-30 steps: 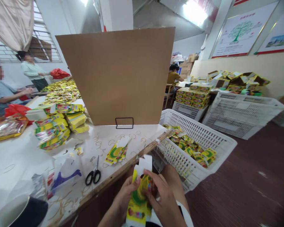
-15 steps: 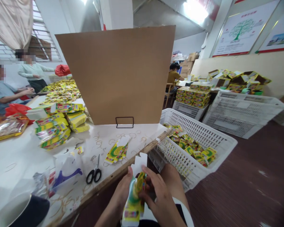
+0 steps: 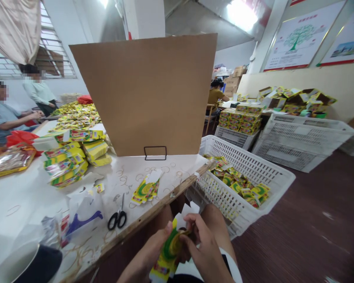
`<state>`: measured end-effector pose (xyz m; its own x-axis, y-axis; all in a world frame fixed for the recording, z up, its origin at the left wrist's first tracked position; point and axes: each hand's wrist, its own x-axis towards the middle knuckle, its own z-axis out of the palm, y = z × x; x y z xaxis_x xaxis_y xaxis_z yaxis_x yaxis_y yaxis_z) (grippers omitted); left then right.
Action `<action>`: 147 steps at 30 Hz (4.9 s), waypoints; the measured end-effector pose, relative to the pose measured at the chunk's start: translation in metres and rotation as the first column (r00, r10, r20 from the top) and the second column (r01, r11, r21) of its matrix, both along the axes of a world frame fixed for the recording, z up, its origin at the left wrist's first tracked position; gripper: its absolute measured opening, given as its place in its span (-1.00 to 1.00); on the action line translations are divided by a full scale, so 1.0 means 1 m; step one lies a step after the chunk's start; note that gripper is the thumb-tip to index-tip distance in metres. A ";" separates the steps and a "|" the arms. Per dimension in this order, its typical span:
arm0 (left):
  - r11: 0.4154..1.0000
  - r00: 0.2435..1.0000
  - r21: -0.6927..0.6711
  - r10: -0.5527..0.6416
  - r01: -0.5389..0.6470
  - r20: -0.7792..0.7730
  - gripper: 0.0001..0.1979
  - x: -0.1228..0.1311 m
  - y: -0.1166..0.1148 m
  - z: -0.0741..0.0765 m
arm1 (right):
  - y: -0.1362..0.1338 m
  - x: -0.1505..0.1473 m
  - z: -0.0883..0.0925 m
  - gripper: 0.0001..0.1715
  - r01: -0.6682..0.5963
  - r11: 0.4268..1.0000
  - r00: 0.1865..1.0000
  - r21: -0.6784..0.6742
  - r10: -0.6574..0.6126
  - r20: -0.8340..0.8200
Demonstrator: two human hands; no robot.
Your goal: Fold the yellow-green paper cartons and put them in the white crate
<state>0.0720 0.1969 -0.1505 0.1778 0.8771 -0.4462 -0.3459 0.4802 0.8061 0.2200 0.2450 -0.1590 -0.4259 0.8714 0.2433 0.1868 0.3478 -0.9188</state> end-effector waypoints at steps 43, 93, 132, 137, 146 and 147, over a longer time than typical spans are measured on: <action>0.892 0.998 0.450 -0.015 0.038 -0.054 -0.51 -0.006 0.002 0.020 | 0.018 0.020 0.036 -0.75 -0.152 0.987 0.984 -0.059 0.146 -0.101; 0.868 0.372 0.464 0.378 0.175 -0.848 -0.32 -0.024 0.061 0.012 | 0.056 0.052 0.004 -0.51 0.492 0.767 0.545 -0.412 -0.641 -0.541; 0.933 0.986 0.360 0.089 -0.033 -0.141 -0.53 0.007 0.007 0.015 | 0.000 -0.002 0.007 -0.68 0.142 0.990 0.960 0.000 -0.138 -0.242; 0.983 0.970 0.172 0.028 -0.071 0.241 -0.59 0.020 0.005 0.014 | -0.001 0.000 0.012 -0.74 0.148 0.989 0.948 0.029 -0.134 -0.289; 0.913 0.891 -0.005 0.399 -0.408 0.216 -0.43 0.030 0.014 0.005 | -0.001 -0.005 0.003 -0.54 0.148 0.976 0.926 -0.158 -0.193 -0.325; 0.922 0.888 -0.017 0.377 -0.386 0.263 -0.41 0.031 0.014 0.008 | -0.001 -0.007 0.000 -0.56 0.095 0.975 0.927 -0.200 -0.160 -0.339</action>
